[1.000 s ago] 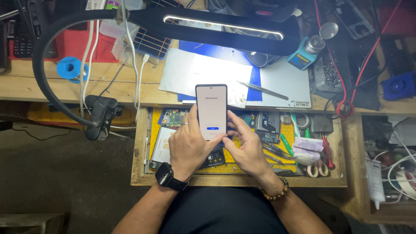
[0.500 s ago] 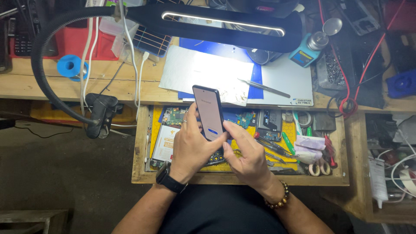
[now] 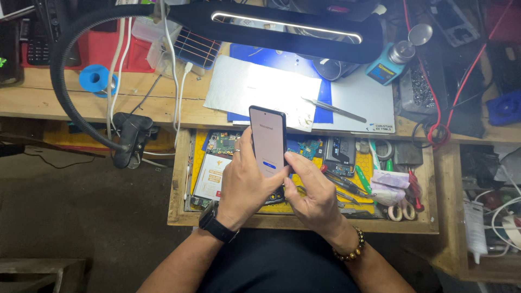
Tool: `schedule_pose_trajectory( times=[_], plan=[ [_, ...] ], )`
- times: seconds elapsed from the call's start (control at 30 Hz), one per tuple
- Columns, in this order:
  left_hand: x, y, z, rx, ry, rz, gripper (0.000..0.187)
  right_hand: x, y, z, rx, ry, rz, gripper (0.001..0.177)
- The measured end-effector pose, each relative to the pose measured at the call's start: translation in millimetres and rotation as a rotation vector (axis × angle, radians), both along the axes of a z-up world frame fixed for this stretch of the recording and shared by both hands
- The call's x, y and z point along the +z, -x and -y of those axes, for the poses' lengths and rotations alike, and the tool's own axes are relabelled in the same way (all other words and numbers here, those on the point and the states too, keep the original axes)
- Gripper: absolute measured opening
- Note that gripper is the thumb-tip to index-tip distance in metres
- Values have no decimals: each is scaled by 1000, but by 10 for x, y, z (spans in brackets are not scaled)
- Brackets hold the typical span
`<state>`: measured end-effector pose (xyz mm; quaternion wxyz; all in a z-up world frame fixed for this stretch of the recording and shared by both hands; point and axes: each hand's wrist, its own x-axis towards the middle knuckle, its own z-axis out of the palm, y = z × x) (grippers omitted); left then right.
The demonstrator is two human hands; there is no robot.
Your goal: The person repairs a Samsung Galaxy smartphone by connecting internal ribbon cables and reassembling the device. They use tweezers to carefully align and insert connectors, then test the phone by powering it on to verify the screen functions. Finally, they reattach the back cover and camera module.
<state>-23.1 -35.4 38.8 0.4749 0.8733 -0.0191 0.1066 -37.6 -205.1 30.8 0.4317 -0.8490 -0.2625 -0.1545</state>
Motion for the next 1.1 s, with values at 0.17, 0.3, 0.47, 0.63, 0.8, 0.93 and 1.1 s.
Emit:
schedule_pose_trajectory(
  times=[0.17,0.3,0.47,0.63,0.8,0.93,1.1],
  plan=[
    [55,-27,-47,-108,123,-157,102,14,38,6,15,-9,12,45],
    [4,1,-94,-246,365,-127,100,96,28,43,124,-140,-87,53],
    [-218,-41,-113,-449,1035,-264,70,47,-27,88,102,-230,-145,51],
    [-339,-102,-86,-428,1393,-493,45,-68,-259,161,20,-605,-520,36],
    [-476,-207,44,-347,1327,-443,43,-185,-652,155,25,-567,-686,33],
    [-438,-259,45,-352,1133,-282,41,-137,-822,186,112,-648,-782,30],
    [-350,-553,-111,-367,794,-287,30,-86,-916,259,171,-571,-775,30]
  ],
)
